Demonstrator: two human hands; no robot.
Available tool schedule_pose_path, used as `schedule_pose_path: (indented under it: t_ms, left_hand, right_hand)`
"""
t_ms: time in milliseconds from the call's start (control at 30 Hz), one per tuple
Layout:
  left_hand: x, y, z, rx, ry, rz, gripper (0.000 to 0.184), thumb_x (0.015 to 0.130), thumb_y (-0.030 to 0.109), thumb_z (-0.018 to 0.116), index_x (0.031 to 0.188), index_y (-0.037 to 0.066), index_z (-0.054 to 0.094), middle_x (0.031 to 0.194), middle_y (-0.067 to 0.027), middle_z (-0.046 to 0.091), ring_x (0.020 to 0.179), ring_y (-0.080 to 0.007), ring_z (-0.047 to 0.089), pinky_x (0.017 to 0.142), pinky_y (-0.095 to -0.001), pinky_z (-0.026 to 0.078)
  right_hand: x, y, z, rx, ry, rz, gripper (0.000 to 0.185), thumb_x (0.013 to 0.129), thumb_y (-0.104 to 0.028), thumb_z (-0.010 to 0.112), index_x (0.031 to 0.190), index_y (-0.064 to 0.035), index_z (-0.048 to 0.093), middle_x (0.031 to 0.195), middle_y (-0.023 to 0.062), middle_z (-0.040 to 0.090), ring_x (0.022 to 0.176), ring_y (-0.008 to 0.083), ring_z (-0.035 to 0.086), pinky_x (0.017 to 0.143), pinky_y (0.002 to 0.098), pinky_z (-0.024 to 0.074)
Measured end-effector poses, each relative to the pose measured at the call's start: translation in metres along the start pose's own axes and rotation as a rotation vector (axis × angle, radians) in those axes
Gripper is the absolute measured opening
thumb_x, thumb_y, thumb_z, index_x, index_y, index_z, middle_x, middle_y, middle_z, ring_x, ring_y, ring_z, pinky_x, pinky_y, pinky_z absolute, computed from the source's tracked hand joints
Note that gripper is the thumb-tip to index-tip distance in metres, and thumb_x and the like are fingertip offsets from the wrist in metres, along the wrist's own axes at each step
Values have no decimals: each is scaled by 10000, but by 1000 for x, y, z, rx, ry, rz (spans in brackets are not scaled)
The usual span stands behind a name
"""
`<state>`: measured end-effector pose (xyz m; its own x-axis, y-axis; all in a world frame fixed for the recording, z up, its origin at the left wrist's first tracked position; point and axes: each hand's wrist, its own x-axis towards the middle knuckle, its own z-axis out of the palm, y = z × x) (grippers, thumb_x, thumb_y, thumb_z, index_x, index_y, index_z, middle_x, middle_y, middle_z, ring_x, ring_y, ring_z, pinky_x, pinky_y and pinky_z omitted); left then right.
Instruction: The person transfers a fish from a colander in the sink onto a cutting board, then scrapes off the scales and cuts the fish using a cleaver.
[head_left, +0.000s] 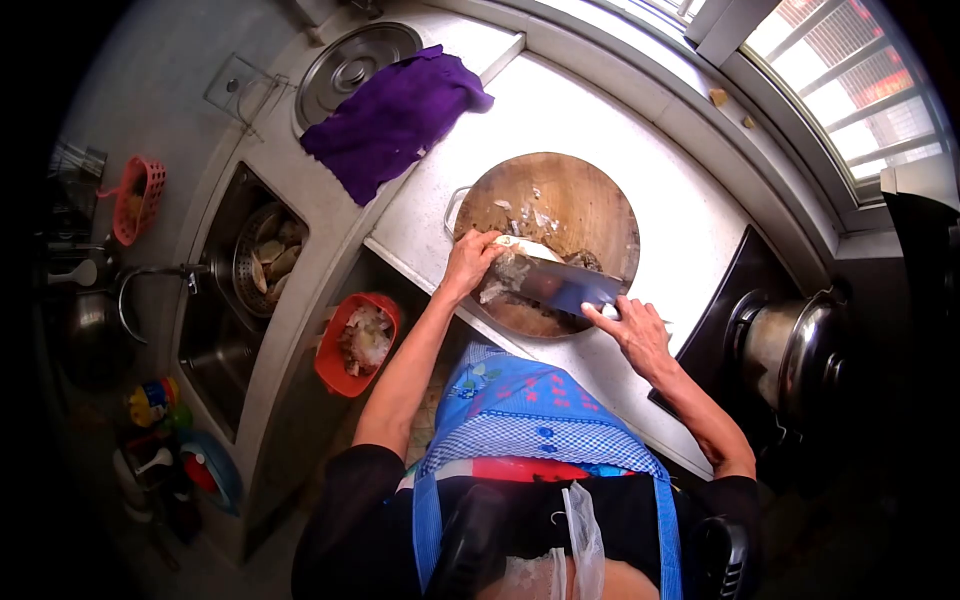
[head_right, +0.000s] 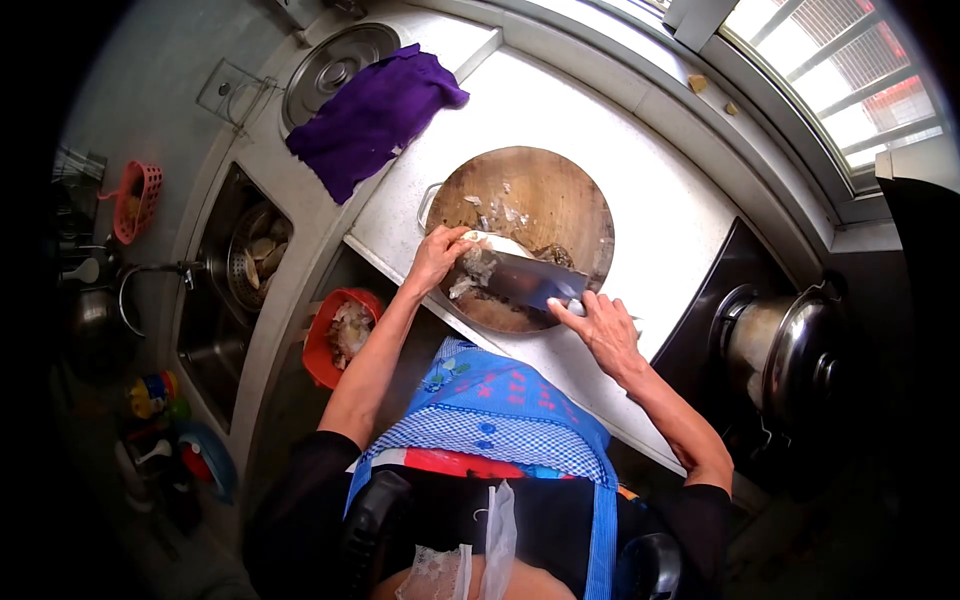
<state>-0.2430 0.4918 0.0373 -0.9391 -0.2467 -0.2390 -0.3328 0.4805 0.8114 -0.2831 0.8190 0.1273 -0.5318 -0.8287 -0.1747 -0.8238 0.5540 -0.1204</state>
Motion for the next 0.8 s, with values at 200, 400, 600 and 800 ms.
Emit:
schedule_pose_path:
  t_ms: [200, 400, 600, 800]
  left_hand:
    - [2, -12, 9, 142, 112, 217, 329, 885, 248, 650, 1145, 48, 671, 831, -108, 564, 629, -186, 576, 602, -319, 460]
    - [-2, -5, 3, 46, 50, 14, 301, 873, 248, 644, 1118, 78, 678, 891, -178, 606, 873, -325, 602, 778, -401, 474]
    - [3, -2, -9, 119, -69, 41, 450, 825, 350, 687, 1150, 43, 639, 987, -177, 619, 965, -338, 604, 823, -412, 473]
    - [10, 25, -7, 229, -192, 150, 524, 697, 347, 741, 1079, 30, 572, 969, -206, 644, 958, -389, 612, 803, -448, 477]
  right_hand:
    - [-12, -1, 9, 59, 67, 28, 618, 853, 17, 493, 1342, -361, 492, 859, 87, 488, 714, 218, 523, 627, 370, 424]
    - [-16, -12, 11, 647, 25, 205, 637, 805, -33, 565, 1381, -289, 477, 833, 140, 539, 696, 278, 576, 621, 386, 489]
    - [-52, -14, -6, 1288, -34, 693, 563, 852, -151, 632, 1388, -167, 461, 725, 9, 536, 619, 105, 548, 574, 293, 483]
    - [-54, -48, 20, 1478, 156, 768, 463, 857, -174, 668, 1290, -83, 533, 721, -11, 551, 591, 79, 515, 543, 239, 434]
